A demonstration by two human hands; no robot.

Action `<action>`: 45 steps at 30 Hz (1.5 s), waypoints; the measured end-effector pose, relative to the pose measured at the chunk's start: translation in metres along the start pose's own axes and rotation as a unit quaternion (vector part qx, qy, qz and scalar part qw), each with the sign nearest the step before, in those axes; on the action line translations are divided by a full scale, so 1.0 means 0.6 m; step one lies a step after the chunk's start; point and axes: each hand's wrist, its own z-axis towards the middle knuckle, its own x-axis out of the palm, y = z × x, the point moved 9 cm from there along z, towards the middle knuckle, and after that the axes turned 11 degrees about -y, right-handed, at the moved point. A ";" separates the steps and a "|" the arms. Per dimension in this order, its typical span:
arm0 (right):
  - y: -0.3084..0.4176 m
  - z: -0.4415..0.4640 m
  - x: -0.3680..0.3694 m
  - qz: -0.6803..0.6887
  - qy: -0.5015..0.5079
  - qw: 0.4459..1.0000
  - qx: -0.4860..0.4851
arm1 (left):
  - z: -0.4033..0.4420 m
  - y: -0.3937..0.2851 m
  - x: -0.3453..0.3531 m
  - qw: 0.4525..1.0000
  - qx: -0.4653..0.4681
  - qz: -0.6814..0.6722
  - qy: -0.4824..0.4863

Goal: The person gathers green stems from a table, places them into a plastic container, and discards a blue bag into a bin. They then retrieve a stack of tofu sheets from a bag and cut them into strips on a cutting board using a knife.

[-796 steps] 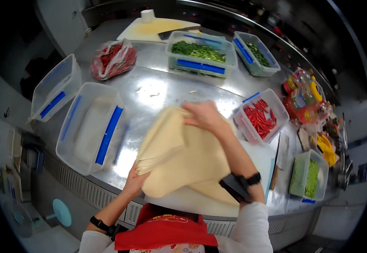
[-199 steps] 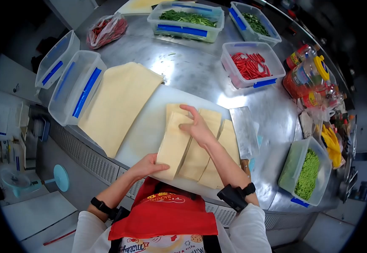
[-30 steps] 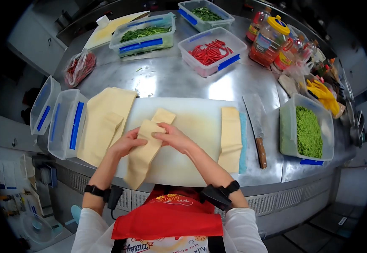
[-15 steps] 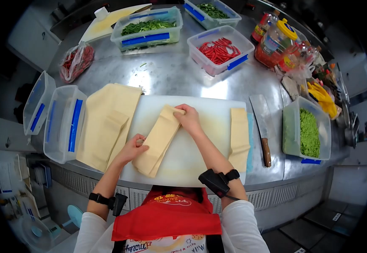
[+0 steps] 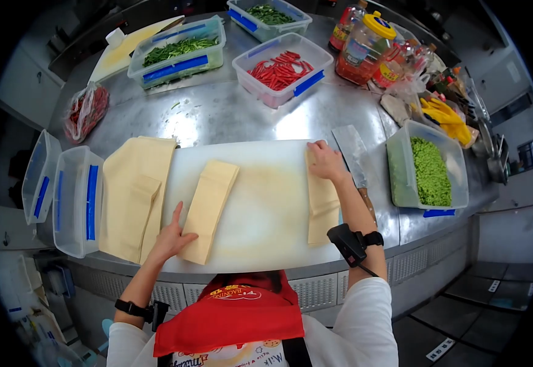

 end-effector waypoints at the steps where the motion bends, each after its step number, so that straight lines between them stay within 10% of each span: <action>1: 0.010 -0.005 -0.011 -0.052 0.040 0.998 -0.012 | -0.004 -0.012 -0.012 0.999 0.024 0.021 -0.038; 9: -0.011 0.020 -0.015 -0.073 0.114 0.990 -0.038 | -0.039 -0.143 -0.027 0.950 0.241 -0.074 -0.183; 17: 0.312 -0.070 -0.229 0.296 0.290 0.895 -0.168 | -0.045 -0.358 0.023 0.888 0.341 -0.304 0.058; 22: 0.423 -0.025 -0.270 0.497 0.216 0.829 -0.138 | -0.024 -0.269 0.058 0.886 0.191 -0.368 0.208; 35: 0.727 0.053 0.093 0.588 0.229 0.776 -0.013 | -0.097 0.261 -0.226 0.887 -0.066 -0.438 -0.129; 37: 0.737 0.065 0.174 0.542 0.203 0.815 -0.015 | -0.073 0.311 -0.209 0.948 -0.070 -0.256 -0.174; 42: 0.667 0.055 0.145 0.504 -0.001 0.862 -0.056 | -0.087 0.240 -0.256 0.906 0.049 0.118 -0.405; 45: 0.518 0.045 0.096 0.443 -0.084 0.892 -0.034 | -0.040 0.155 -0.245 0.935 0.104 -0.133 -0.311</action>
